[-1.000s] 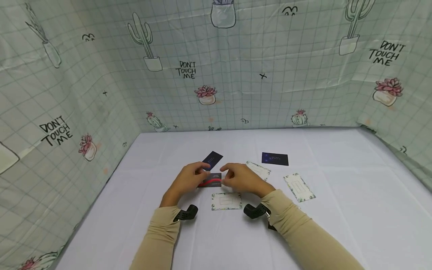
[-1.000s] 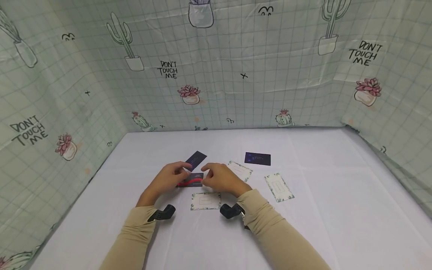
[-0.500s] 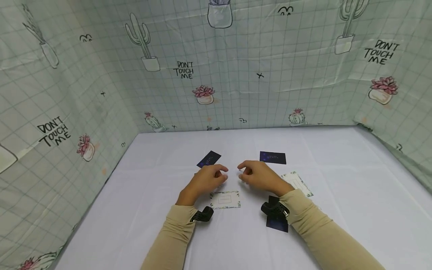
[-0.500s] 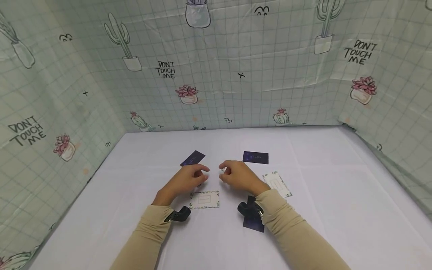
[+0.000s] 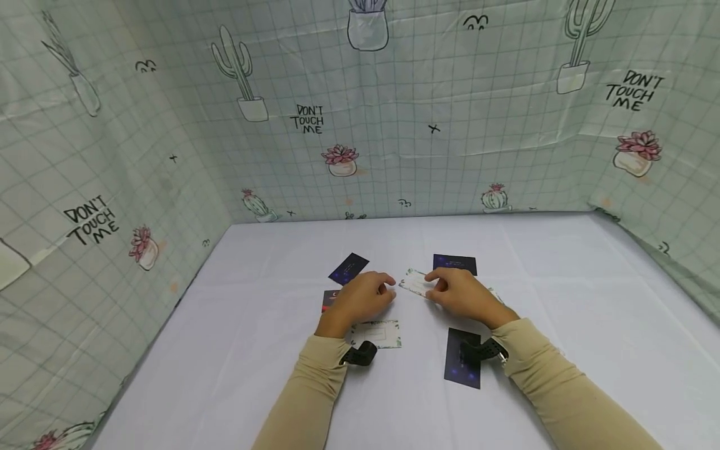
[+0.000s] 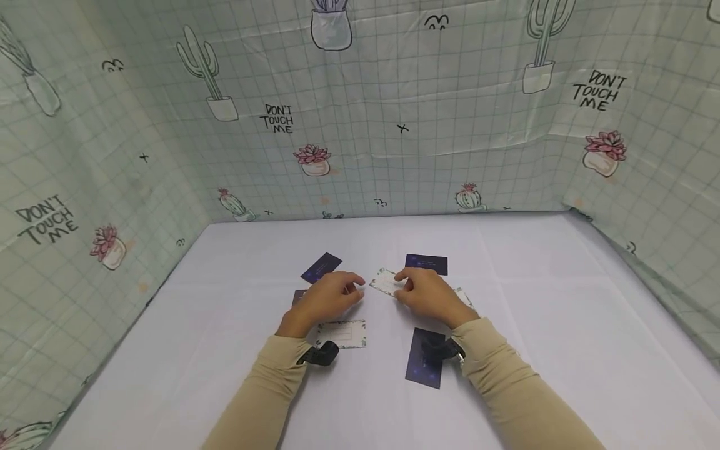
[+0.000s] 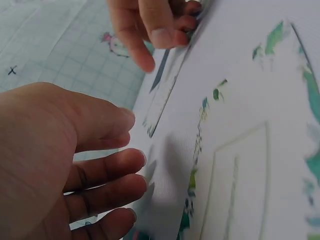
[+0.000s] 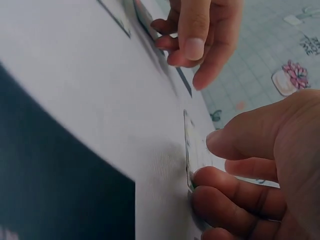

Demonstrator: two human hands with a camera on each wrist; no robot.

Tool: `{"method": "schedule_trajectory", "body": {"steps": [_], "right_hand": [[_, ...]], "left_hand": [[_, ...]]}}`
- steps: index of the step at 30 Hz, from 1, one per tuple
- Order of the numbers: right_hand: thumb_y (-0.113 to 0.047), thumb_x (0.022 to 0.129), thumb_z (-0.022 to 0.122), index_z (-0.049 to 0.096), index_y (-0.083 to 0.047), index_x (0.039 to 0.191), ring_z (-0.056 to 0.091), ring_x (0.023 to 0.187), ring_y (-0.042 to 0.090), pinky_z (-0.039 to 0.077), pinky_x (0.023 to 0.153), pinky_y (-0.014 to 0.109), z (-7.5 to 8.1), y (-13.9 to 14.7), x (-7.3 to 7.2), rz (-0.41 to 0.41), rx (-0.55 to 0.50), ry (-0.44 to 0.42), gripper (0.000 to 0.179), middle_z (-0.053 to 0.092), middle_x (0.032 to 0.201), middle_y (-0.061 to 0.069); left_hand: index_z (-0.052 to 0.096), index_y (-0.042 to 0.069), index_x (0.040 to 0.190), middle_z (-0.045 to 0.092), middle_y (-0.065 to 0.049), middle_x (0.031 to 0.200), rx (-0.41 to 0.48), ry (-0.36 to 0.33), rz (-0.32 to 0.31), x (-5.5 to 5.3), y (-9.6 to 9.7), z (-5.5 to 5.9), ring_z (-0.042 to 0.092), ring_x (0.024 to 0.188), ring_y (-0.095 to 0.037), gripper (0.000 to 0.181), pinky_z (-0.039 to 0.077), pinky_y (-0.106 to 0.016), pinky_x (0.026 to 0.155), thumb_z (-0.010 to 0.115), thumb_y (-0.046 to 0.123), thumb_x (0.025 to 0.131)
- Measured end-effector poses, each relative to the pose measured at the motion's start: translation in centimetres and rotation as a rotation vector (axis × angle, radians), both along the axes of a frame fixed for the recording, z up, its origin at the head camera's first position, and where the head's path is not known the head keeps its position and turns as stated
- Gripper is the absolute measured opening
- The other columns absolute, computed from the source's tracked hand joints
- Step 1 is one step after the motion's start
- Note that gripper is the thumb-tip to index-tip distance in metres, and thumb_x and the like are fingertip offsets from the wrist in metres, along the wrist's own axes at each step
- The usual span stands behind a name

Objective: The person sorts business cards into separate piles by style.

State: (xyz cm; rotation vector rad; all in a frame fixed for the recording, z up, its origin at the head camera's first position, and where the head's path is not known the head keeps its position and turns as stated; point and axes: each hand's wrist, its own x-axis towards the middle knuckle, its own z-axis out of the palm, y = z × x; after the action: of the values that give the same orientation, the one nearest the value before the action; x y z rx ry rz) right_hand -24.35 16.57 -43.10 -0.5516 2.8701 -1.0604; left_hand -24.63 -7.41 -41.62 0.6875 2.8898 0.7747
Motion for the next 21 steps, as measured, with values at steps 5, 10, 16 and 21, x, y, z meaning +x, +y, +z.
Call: {"method": "schedule_trajectory", "body": {"steps": [5,10,16,21], "right_hand": [[-0.016,0.089,0.071,0.068,0.001,0.119,0.056,0.07,0.015,0.046,0.063,0.033,-0.2,1.0,-0.1,-0.016,0.014,0.017,0.034,0.064,0.082,0.001],[-0.019,0.089,0.073,0.067,0.005,0.12,0.055,0.068,0.014,0.045,0.059,0.031,-0.5,1.6,-0.2,-0.024,0.038,0.013,0.04,0.064,0.083,0.002],[-0.023,0.088,0.075,0.065,0.007,0.123,0.057,0.067,0.014,0.047,0.057,0.031,-0.5,2.0,-0.1,-0.047,0.056,-0.014,0.047,0.066,0.086,0.005],[-0.024,0.087,0.077,0.066,0.006,0.122,0.058,0.068,0.015,0.047,0.058,0.031,-0.3,2.3,0.0,-0.071,0.078,-0.021,0.048,0.066,0.087,0.005]], "left_hand": [[0.071,0.013,0.122,0.062,0.006,0.089,-0.012,0.002,0.02,-0.3,1.0,0.1,0.055,0.079,-0.01,0.029,0.046,-0.029,0.072,0.062,0.025,0.098],[0.072,0.013,0.12,0.063,0.006,0.091,-0.013,-0.008,0.029,-0.7,1.8,0.1,0.056,0.081,-0.01,0.028,0.046,-0.029,0.072,0.062,0.025,0.097],[0.072,0.011,0.121,0.062,0.002,0.094,-0.018,0.009,0.036,-0.9,2.5,-0.2,0.056,0.084,-0.013,0.029,0.047,-0.032,0.075,0.063,0.025,0.098],[0.073,0.012,0.121,0.066,-0.003,0.104,-0.043,0.06,0.027,-1.1,3.2,-0.5,0.058,0.095,-0.018,0.029,0.049,-0.036,0.082,0.065,0.026,0.097]]}}
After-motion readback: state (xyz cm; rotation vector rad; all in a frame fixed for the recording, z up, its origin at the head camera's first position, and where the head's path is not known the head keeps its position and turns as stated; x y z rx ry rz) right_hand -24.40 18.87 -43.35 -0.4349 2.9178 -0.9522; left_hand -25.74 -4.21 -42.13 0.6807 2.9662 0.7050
